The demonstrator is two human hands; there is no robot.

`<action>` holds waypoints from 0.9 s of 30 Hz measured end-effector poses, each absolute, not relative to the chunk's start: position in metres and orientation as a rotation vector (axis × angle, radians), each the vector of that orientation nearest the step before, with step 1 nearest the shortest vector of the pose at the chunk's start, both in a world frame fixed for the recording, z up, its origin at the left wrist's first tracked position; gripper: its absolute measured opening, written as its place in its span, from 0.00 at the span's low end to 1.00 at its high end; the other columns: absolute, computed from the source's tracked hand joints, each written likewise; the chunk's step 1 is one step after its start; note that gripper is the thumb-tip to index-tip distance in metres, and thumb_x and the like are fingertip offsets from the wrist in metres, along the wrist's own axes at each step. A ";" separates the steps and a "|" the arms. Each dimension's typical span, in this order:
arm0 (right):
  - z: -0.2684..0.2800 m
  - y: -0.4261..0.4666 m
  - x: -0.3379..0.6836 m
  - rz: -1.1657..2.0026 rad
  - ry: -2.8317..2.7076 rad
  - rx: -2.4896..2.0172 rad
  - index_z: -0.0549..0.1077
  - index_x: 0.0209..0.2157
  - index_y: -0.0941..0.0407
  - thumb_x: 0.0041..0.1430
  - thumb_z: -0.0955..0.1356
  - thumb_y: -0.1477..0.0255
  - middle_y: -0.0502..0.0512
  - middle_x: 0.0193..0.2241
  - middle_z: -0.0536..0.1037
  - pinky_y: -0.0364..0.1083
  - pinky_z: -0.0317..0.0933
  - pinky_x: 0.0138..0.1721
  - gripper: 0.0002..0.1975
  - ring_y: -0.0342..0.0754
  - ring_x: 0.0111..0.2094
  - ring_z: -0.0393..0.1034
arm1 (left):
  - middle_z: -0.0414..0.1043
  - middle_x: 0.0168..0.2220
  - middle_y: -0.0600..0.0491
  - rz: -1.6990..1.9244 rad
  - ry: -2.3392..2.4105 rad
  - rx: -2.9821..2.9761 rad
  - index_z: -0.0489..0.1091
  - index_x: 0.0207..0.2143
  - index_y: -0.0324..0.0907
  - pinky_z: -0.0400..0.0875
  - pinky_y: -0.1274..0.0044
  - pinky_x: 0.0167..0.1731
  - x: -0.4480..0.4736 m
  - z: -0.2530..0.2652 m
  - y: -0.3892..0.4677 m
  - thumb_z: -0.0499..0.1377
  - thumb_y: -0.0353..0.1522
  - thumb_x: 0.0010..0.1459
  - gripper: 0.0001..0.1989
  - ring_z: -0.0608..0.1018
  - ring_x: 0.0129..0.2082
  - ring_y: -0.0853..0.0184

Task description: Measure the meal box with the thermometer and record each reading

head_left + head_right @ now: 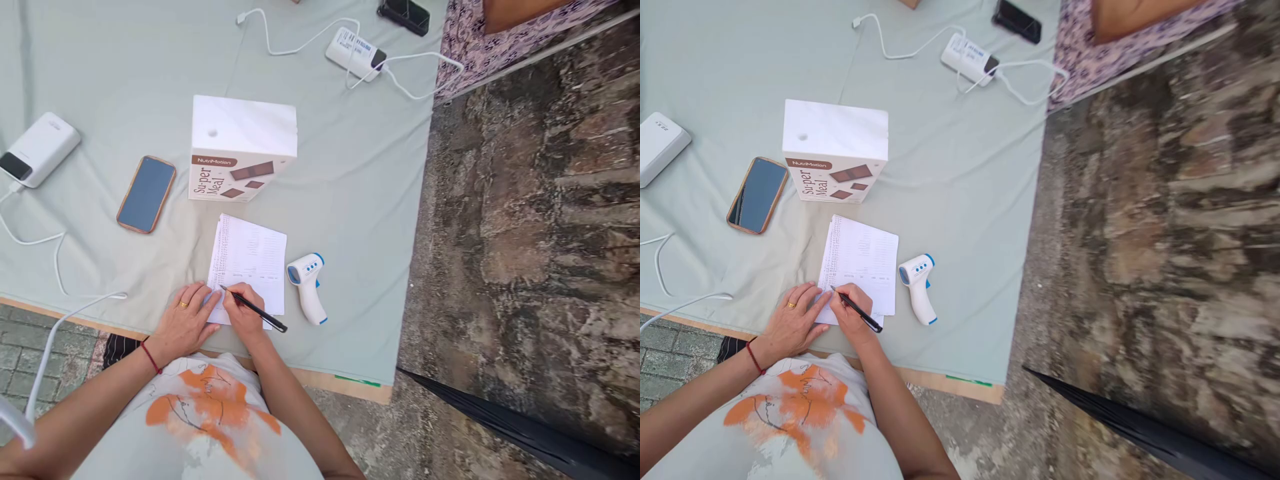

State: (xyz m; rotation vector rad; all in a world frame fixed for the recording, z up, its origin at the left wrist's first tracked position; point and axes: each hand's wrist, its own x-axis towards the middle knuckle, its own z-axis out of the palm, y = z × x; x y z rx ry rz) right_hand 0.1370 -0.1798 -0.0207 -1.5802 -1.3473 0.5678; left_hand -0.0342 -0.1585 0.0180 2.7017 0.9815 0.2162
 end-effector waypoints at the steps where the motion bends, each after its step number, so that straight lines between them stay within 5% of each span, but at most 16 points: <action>1: -0.021 -0.180 0.137 0.558 -1.355 -1.577 0.70 0.28 0.53 0.59 0.64 0.73 0.46 0.22 0.72 0.42 0.61 0.26 0.06 0.43 0.23 0.65 | 0.68 0.54 0.38 0.215 0.983 2.695 0.62 0.62 0.34 0.61 0.60 0.58 -0.034 0.018 -0.159 0.53 0.40 0.67 0.27 0.66 0.60 0.50; 27: -0.021 -0.179 0.136 0.498 -1.353 -1.596 0.68 0.28 0.53 0.59 0.64 0.75 0.45 0.22 0.70 0.42 0.61 0.26 0.06 0.42 0.23 0.64 | 0.68 0.54 0.38 0.246 0.975 2.725 0.64 0.60 0.33 0.62 0.60 0.57 -0.034 0.017 -0.157 0.54 0.41 0.66 0.26 0.67 0.58 0.49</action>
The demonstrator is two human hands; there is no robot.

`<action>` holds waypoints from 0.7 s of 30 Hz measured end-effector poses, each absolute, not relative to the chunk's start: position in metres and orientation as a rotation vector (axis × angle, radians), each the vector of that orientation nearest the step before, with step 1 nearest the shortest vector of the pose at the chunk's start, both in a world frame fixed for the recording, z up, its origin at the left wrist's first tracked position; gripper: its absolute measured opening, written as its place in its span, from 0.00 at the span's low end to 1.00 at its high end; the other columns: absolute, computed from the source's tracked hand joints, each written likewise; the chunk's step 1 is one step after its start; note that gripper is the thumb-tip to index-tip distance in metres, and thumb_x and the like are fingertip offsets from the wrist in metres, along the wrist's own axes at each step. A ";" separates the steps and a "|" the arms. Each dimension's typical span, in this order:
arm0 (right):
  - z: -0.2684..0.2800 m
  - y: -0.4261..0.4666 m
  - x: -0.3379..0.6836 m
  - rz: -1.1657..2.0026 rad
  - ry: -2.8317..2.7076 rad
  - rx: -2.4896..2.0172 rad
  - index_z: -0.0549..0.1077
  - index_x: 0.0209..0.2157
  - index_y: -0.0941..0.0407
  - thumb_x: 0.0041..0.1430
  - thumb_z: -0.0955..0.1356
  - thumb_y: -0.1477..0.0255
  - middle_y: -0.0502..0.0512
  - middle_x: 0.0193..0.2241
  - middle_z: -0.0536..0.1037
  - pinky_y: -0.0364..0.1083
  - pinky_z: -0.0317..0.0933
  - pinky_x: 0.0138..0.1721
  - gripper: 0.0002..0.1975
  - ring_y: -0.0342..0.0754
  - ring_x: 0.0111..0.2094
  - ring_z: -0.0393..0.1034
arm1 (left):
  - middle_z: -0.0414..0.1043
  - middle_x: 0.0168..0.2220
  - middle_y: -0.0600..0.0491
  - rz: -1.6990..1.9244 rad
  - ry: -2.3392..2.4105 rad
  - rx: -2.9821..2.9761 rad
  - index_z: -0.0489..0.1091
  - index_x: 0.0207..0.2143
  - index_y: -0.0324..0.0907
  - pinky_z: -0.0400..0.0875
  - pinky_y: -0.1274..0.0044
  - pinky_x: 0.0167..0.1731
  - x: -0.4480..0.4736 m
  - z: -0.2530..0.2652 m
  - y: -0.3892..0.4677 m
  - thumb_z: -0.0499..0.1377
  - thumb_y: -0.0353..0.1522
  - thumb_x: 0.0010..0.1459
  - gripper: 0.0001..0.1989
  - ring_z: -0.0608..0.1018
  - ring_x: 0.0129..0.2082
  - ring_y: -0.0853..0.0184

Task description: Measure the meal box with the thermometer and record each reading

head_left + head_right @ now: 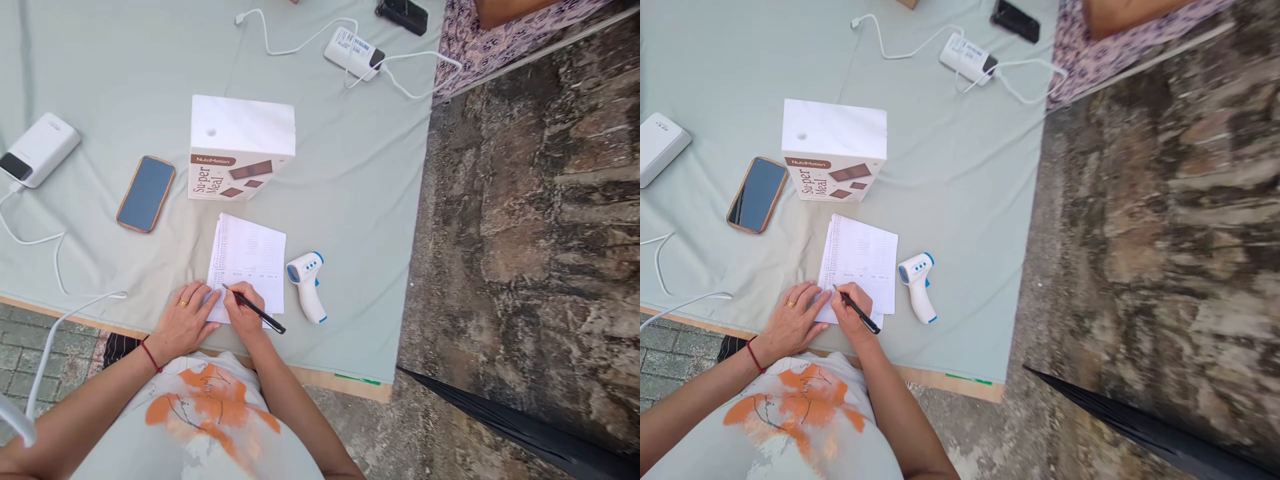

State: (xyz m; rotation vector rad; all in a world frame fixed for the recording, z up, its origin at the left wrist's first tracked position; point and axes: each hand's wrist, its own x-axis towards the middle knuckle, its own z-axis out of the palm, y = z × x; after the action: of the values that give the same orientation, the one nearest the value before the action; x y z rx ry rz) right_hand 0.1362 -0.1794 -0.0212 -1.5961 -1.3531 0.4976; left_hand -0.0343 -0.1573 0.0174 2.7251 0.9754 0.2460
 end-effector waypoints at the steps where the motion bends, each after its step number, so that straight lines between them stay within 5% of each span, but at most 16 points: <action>1: -0.021 -0.180 0.136 0.501 -1.355 -1.603 0.68 0.28 0.53 0.59 0.63 0.75 0.45 0.21 0.70 0.42 0.61 0.26 0.06 0.42 0.22 0.64 | 0.68 0.54 0.37 0.245 0.975 2.727 0.64 0.60 0.32 0.62 0.60 0.57 -0.034 0.018 -0.157 0.54 0.41 0.66 0.26 0.67 0.58 0.49; 21: -0.018 -0.183 0.135 0.463 -1.269 -1.636 0.68 0.30 0.53 0.61 0.63 0.73 0.46 0.23 0.69 0.43 0.62 0.27 0.05 0.43 0.24 0.64 | 0.68 0.54 0.38 0.219 0.990 2.702 0.63 0.61 0.35 0.63 0.59 0.57 -0.034 0.016 -0.157 0.53 0.40 0.66 0.25 0.67 0.59 0.50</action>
State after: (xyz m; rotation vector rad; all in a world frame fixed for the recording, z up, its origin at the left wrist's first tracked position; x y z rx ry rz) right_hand 0.1353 -0.1828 -0.0180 -1.6356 -1.2693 0.4633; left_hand -0.0345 -0.1567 0.0162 2.7023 0.9900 0.2190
